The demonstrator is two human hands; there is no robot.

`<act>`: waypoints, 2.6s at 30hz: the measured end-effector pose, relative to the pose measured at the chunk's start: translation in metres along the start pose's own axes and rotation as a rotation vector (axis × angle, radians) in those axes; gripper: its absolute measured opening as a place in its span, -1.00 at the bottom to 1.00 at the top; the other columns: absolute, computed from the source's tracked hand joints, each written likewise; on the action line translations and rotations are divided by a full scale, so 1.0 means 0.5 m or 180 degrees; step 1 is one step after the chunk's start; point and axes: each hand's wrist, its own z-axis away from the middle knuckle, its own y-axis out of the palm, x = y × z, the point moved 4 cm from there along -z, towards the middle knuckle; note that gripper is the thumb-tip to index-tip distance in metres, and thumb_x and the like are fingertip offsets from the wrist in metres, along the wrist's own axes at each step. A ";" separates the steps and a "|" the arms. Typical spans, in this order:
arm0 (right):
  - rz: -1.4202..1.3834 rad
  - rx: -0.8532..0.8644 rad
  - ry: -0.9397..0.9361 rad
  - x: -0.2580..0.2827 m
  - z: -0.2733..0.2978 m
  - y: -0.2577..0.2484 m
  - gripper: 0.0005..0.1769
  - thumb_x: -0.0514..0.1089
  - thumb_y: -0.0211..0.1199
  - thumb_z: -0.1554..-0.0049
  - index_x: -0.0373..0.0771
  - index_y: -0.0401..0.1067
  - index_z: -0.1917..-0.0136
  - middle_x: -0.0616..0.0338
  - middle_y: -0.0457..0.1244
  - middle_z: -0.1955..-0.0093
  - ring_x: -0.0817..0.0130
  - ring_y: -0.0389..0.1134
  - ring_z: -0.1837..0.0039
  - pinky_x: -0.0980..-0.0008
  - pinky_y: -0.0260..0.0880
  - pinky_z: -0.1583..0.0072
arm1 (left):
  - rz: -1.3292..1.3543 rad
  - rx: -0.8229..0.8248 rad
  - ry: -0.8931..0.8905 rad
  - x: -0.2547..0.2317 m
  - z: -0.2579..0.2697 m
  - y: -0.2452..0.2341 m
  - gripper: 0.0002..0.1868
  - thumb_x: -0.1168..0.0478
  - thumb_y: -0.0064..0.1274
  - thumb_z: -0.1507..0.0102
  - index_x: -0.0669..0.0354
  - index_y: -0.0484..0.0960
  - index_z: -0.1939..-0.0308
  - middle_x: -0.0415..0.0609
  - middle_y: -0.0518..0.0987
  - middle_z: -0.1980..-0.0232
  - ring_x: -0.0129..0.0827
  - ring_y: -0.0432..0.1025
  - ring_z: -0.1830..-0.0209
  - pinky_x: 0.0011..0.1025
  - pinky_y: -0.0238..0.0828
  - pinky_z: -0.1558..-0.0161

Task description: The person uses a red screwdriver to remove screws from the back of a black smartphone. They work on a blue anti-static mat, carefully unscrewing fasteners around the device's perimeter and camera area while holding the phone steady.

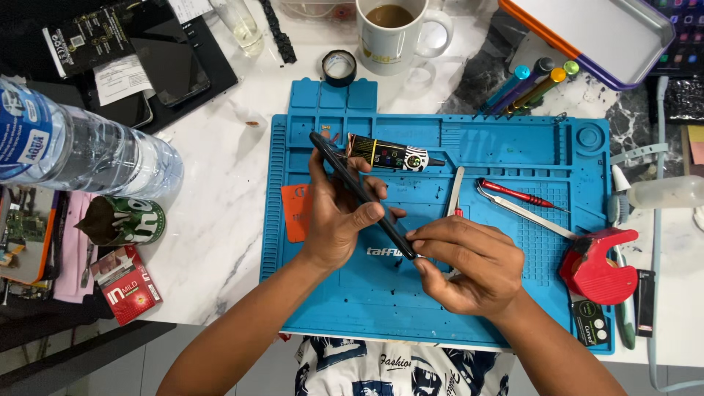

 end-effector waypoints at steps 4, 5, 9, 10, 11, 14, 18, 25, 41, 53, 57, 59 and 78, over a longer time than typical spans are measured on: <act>0.0083 0.0031 0.0024 0.002 -0.006 0.000 -0.88 -0.28 0.29 -0.06 -0.38 0.55 0.26 -0.10 0.39 0.30 0.10 0.43 0.37 0.20 0.50 0.32 | -0.0111 0.0037 0.0040 -0.001 -0.001 0.004 0.12 0.38 0.32 -0.11 -0.10 -0.23 -0.47 0.08 0.25 -0.11 -0.19 0.45 0.09 0.01 0.76 0.19; 0.0110 0.0038 0.0050 0.003 -0.007 0.000 -0.90 -0.30 0.28 -0.06 -0.38 0.55 0.25 -0.11 0.39 0.30 0.08 0.42 0.38 0.19 0.50 0.32 | -0.0087 -0.0012 0.0040 -0.002 -0.001 0.003 0.13 0.38 0.33 -0.10 -0.08 -0.24 -0.47 0.08 0.24 -0.10 -0.19 0.45 0.09 0.03 0.76 0.20; 0.0116 0.0015 0.0074 0.005 -0.011 0.001 -0.91 -0.32 0.29 -0.06 -0.37 0.55 0.27 -0.08 0.39 0.30 0.13 0.41 0.38 0.23 0.50 0.31 | -0.0101 -0.0055 0.0067 -0.003 -0.002 0.005 0.13 0.40 0.32 -0.10 -0.08 -0.23 -0.47 0.08 0.24 -0.10 -0.19 0.45 0.10 0.04 0.76 0.22; 0.0112 0.0018 0.0069 0.007 -0.015 0.001 -0.91 -0.32 0.29 -0.06 -0.37 0.55 0.27 -0.08 0.39 0.30 0.13 0.41 0.38 0.23 0.50 0.31 | -0.0102 -0.0058 0.0074 -0.006 -0.002 0.006 0.13 0.40 0.32 -0.10 -0.08 -0.23 -0.47 0.08 0.24 -0.10 -0.19 0.45 0.10 0.04 0.76 0.22; 0.0114 0.0029 0.0103 0.009 -0.019 0.002 -0.91 -0.33 0.28 -0.06 -0.38 0.55 0.27 -0.08 0.38 0.31 0.13 0.40 0.39 0.24 0.49 0.32 | -0.0124 -0.0025 0.0086 -0.008 -0.003 0.007 0.14 0.40 0.31 -0.10 -0.09 -0.25 -0.48 0.08 0.24 -0.11 -0.19 0.45 0.09 0.04 0.76 0.20; 0.0205 0.0035 0.0108 0.007 -0.017 0.001 -0.91 -0.36 0.28 -0.06 -0.40 0.54 0.27 -0.10 0.38 0.31 0.11 0.39 0.40 0.23 0.49 0.32 | -0.0196 0.0003 0.0122 -0.011 -0.005 0.008 0.16 0.39 0.30 -0.11 -0.08 -0.28 -0.49 0.10 0.23 -0.12 -0.18 0.45 0.08 0.03 0.76 0.17; 0.0549 0.0020 -0.0235 0.001 -0.007 0.001 -0.94 -0.46 0.30 0.00 -0.51 0.53 0.19 -0.20 0.37 0.31 0.00 0.39 0.40 0.13 0.47 0.36 | -0.0303 0.0004 0.0178 -0.014 -0.006 0.003 0.20 0.41 0.30 -0.11 -0.09 -0.35 -0.51 0.13 0.23 -0.13 -0.14 0.47 0.04 0.06 0.75 0.11; 0.1330 0.0041 -0.0430 -0.005 0.021 -0.004 -0.81 -0.60 0.22 0.02 -0.45 0.55 0.22 -0.20 0.38 0.21 0.10 0.35 0.40 0.22 0.37 0.38 | -0.0795 -0.0095 0.0370 -0.026 -0.012 -0.003 0.24 0.33 0.40 -0.03 -0.06 -0.23 -0.53 0.03 0.30 -0.11 -0.23 0.45 -0.05 -0.10 0.68 -0.09; 0.0886 -0.0446 0.1089 -0.043 0.016 -0.049 -0.91 -0.52 0.29 -0.03 -0.42 0.52 0.23 -0.05 0.26 0.36 0.27 0.11 0.43 0.31 0.18 0.37 | 0.0154 -0.1612 -0.0722 0.065 0.029 -0.106 -0.44 0.54 0.05 0.33 0.40 0.59 0.20 0.23 0.54 0.46 -0.05 0.50 0.57 -0.08 0.48 0.53; 0.0757 -0.1210 0.1786 -0.063 0.068 -0.097 -0.88 -0.53 0.25 -0.12 -0.44 0.39 0.09 -0.05 0.24 0.15 0.20 0.25 0.06 0.35 0.23 0.01 | 0.0642 -0.0381 -0.1138 0.007 0.014 -0.021 -0.32 0.45 -0.05 0.15 0.23 0.32 -0.11 0.15 0.30 -0.07 0.09 0.21 -0.06 0.13 0.33 0.14; 0.0843 -0.2004 0.1458 -0.076 0.084 -0.168 -0.82 -0.48 0.23 -0.08 -0.39 0.31 0.07 -0.05 0.18 0.12 0.16 0.21 0.01 0.24 0.20 -0.14 | 0.1142 0.0748 -0.1098 -0.038 0.003 0.043 -0.03 0.38 -0.12 0.05 0.18 0.13 -0.52 0.31 0.08 -0.63 0.25 0.04 -0.62 0.32 0.39 -0.21; 0.0902 -0.2155 0.1444 -0.079 0.091 -0.192 -0.82 -0.44 0.21 -0.07 -0.33 0.31 0.06 -0.01 0.17 0.07 0.18 0.22 -0.08 0.23 0.22 -0.23 | 0.1194 0.0710 -0.1105 -0.039 0.001 0.040 -0.05 0.39 -0.11 0.03 0.16 0.13 -0.52 0.32 0.09 -0.63 0.24 0.06 -0.61 0.31 0.39 -0.21; 0.1644 -0.1383 0.2623 -0.066 0.194 -0.329 -0.81 -0.44 0.26 -0.33 -0.32 0.47 -0.20 0.15 0.31 -0.07 0.47 0.33 -0.10 0.55 0.37 -0.14 | 0.2105 0.0470 -0.0940 -0.071 -0.014 0.016 -0.14 -0.06 0.09 -0.20 0.09 0.18 -0.53 0.28 0.23 -0.54 0.17 0.28 -0.42 0.22 0.50 -0.08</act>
